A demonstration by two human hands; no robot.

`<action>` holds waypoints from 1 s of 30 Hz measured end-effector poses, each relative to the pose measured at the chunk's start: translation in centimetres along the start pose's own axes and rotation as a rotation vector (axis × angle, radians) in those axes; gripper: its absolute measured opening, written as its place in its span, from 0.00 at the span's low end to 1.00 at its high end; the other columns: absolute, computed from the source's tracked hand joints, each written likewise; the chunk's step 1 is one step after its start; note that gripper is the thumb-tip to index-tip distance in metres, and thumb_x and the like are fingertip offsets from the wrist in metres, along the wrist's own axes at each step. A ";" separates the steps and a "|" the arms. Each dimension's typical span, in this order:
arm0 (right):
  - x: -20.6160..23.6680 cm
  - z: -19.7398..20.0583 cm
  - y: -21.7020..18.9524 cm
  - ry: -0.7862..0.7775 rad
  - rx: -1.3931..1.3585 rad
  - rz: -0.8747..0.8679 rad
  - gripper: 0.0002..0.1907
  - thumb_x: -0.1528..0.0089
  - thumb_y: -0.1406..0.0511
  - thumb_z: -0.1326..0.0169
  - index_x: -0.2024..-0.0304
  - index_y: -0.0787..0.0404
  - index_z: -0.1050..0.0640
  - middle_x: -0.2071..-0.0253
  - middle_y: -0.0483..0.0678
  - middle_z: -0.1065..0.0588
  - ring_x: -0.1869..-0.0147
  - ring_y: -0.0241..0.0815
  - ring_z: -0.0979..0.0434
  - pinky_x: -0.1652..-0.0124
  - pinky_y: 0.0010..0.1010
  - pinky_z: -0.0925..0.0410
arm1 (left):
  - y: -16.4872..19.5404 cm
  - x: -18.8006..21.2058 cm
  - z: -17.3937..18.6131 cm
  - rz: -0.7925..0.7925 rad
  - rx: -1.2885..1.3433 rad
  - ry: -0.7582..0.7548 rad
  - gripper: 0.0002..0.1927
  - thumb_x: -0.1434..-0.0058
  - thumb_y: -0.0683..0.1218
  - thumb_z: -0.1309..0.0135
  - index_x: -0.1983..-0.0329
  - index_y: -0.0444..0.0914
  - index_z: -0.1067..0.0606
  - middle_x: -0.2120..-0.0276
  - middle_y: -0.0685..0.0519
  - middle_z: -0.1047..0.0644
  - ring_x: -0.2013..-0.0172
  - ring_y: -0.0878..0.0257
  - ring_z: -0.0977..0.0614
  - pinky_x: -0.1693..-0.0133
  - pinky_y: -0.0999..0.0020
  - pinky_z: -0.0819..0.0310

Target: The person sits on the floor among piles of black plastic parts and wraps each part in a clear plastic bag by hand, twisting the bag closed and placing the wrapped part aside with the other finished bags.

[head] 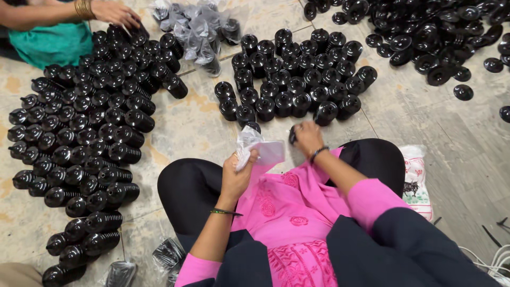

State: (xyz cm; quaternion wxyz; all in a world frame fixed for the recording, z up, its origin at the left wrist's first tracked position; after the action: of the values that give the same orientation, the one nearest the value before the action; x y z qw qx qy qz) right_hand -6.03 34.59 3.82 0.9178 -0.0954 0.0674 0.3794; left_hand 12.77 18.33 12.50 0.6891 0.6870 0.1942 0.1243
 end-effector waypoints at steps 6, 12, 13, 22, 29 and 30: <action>2.8 2.8 -1.1 -0.189 -1.353 -0.348 0.23 0.34 0.56 0.46 0.40 0.59 0.26 0.42 0.48 0.23 0.38 0.42 0.25 0.40 0.35 0.32 | -0.4 0.2 -1.3 0.082 0.015 -0.146 0.10 0.31 0.44 0.43 0.53 0.31 0.20 0.65 0.59 0.21 0.63 0.73 0.24 0.60 0.75 0.27; 6.9 10.9 -6.0 -0.097 -1.357 0.000 0.22 0.37 0.64 0.40 0.42 0.67 0.25 0.50 0.47 0.22 0.49 0.34 0.24 0.50 0.28 0.29 | 1.7 0.2 -3.5 0.002 -0.011 -0.142 0.09 0.27 0.44 0.45 0.53 0.32 0.22 0.65 0.60 0.22 0.64 0.74 0.25 0.61 0.76 0.29; 7.1 11.3 -5.8 -0.002 -1.439 -0.073 0.19 0.35 0.65 0.41 0.44 0.66 0.25 0.51 0.46 0.22 0.50 0.32 0.24 0.50 0.27 0.29 | 2.2 0.1 -4.0 -0.025 -0.022 -0.138 0.09 0.26 0.45 0.46 0.54 0.32 0.22 0.66 0.60 0.23 0.64 0.74 0.26 0.63 0.76 0.30; 7.5 11.0 -6.2 0.322 -1.131 -0.139 0.11 0.28 0.63 0.48 0.56 0.66 0.21 0.70 0.52 0.26 0.69 0.38 0.29 0.68 0.33 0.35 | 3.5 1.8 -5.2 -0.052 -0.110 0.052 0.18 0.26 0.52 0.53 0.50 0.33 0.23 0.70 0.58 0.24 0.69 0.74 0.28 0.68 0.74 0.31; 6.1 12.7 -10.1 0.360 -0.789 0.064 0.11 0.34 0.65 0.46 0.70 0.64 0.21 0.75 0.54 0.25 0.76 0.49 0.24 0.74 0.40 0.34 | -2.2 1.7 -5.7 0.170 0.002 0.068 0.27 0.25 0.59 0.60 0.62 0.33 0.23 0.76 0.59 0.29 0.75 0.72 0.31 0.76 0.70 0.39; 5.7 12.8 -9.5 0.315 -0.751 -0.077 0.15 0.33 0.64 0.46 0.74 0.63 0.21 0.78 0.55 0.26 0.78 0.49 0.25 0.75 0.42 0.36 | -2.6 1.6 -5.7 0.174 0.010 0.067 0.28 0.24 0.59 0.61 0.63 0.32 0.23 0.77 0.58 0.29 0.75 0.72 0.31 0.76 0.70 0.40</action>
State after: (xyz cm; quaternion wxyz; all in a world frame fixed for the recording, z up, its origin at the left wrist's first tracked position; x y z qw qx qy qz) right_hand 5.37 34.76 16.37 0.8112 -0.4833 0.0602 0.3236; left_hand 11.47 24.07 9.83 0.6652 0.7003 0.1573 0.2056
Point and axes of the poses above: each hand's wrist, its own x-axis away from the middle knuckle, its own z-axis out of the back of the hand, y = z × x, the point moved 7 cm from there along -x, towards the middle knuckle
